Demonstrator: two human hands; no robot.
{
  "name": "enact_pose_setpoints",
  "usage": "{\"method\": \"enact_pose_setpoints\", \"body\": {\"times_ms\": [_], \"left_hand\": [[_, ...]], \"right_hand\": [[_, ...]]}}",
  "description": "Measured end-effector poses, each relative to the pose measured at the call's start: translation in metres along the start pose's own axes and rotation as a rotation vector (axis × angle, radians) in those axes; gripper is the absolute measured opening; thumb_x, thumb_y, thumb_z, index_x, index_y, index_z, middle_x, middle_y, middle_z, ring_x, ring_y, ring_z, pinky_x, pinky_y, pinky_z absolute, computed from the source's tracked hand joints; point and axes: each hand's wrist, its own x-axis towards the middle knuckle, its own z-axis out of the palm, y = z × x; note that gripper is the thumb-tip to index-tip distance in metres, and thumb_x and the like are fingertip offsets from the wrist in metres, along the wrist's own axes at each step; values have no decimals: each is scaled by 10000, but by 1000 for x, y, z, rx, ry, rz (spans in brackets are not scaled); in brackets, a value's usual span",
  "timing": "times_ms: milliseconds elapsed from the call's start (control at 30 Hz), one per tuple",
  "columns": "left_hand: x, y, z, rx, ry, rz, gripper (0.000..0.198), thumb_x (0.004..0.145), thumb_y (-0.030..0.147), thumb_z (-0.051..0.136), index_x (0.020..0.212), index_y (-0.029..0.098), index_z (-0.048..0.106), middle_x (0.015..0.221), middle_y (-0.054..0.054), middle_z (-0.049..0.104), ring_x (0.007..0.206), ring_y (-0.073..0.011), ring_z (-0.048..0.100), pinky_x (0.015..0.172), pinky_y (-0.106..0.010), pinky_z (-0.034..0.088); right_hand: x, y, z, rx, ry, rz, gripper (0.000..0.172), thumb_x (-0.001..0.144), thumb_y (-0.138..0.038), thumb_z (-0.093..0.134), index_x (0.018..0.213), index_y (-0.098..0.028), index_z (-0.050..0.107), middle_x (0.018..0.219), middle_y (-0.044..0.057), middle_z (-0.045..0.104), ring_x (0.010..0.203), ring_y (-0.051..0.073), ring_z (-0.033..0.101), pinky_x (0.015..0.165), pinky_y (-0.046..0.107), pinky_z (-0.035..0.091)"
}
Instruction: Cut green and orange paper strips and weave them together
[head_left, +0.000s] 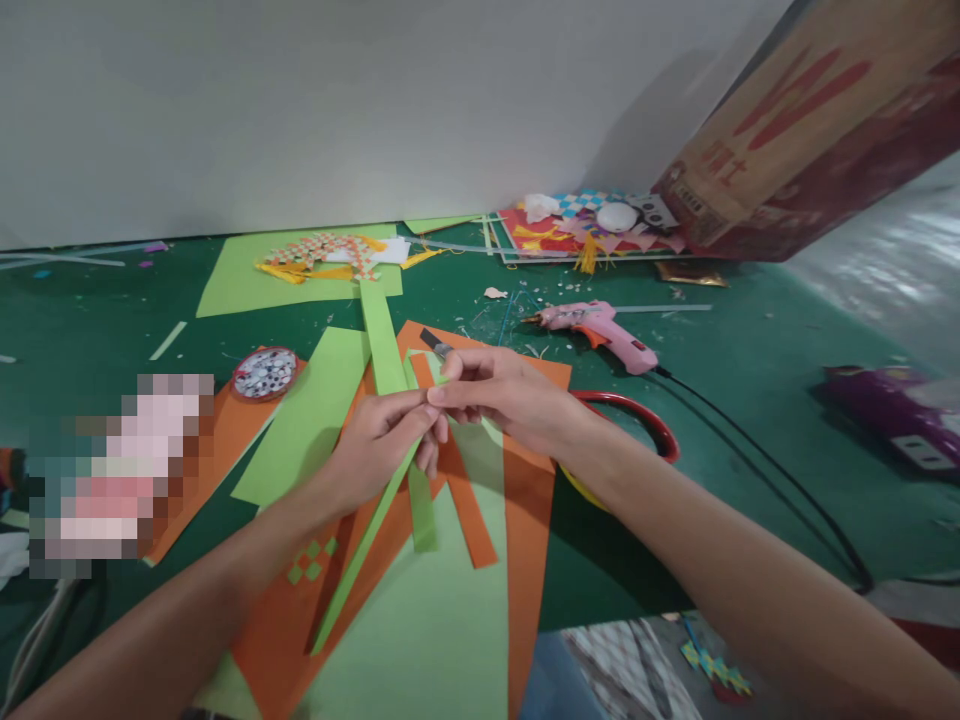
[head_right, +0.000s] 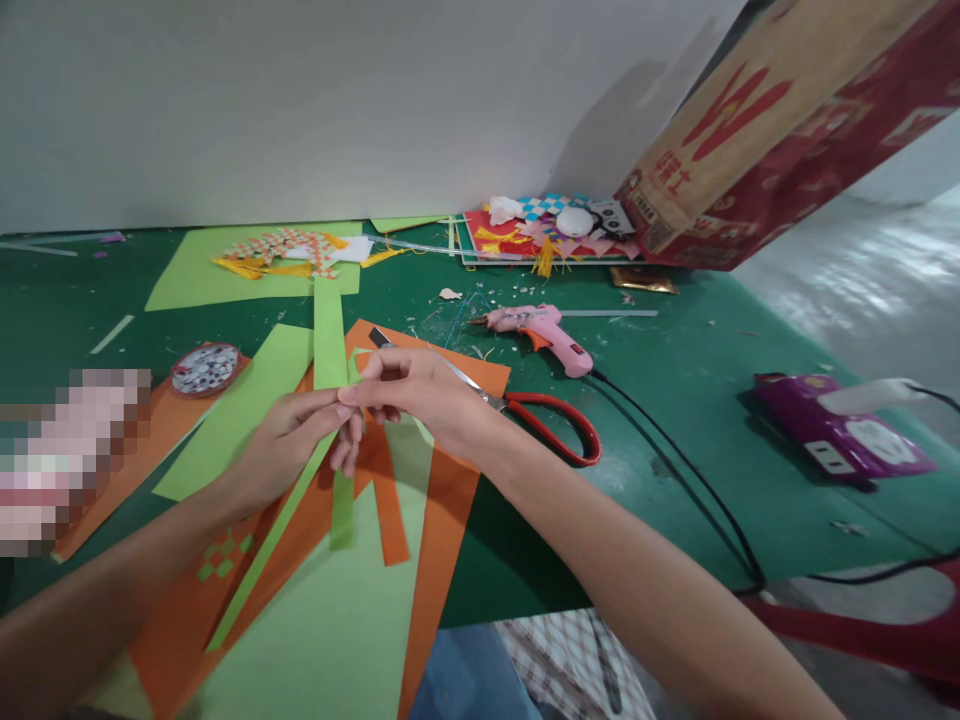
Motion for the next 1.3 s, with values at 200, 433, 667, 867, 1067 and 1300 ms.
{"method": "enact_pose_setpoints", "body": {"times_ms": [200,433,667,867,1067,1300], "left_hand": [[0,0,-1,7,-2,-2,280,864,133,365,632,161,520,437,63,491,425,-74,532,499,-186,422],[0,1,0,8,-1,-2,278,859,136,366,626,164,516,436,60,489,418,-76,528,473,-186,406],[0,0,0,16,1,-6,275,861,135,367,634,165,519,438,63,487,425,-77,537,503,-190,420],[0,0,0,7,1,-2,278,860,138,362,629,166,513,431,67,480,417,-73,536,498,-185,419],[0,1,0,19,1,2,278,857,142,367,623,166,515,426,64,478,418,-82,539,496,-195,424],[0,2,0,26,3,-23,274,860,149,363,631,170,513,431,64,473,425,-85,542,499,-198,428]], "right_hand": [[0,0,1,-4,10,5,328,640,-315,792,570,-174,504,530,-45,547,514,72,466,488,238,266],[0,-1,0,-7,12,7,335,635,-318,794,568,-172,500,538,-39,561,510,68,452,487,238,267],[0,-1,1,-4,14,1,332,631,-316,798,569,-171,505,530,-48,545,512,66,449,490,238,268],[0,-1,1,1,23,10,333,628,-319,799,566,-172,506,527,-47,547,505,66,440,489,240,264],[0,-1,1,-11,13,1,331,640,-323,790,570,-173,503,535,-45,551,516,69,454,490,239,265],[0,-1,1,-6,9,-6,328,632,-316,793,559,-175,506,525,-52,539,506,66,434,485,240,260]]}}
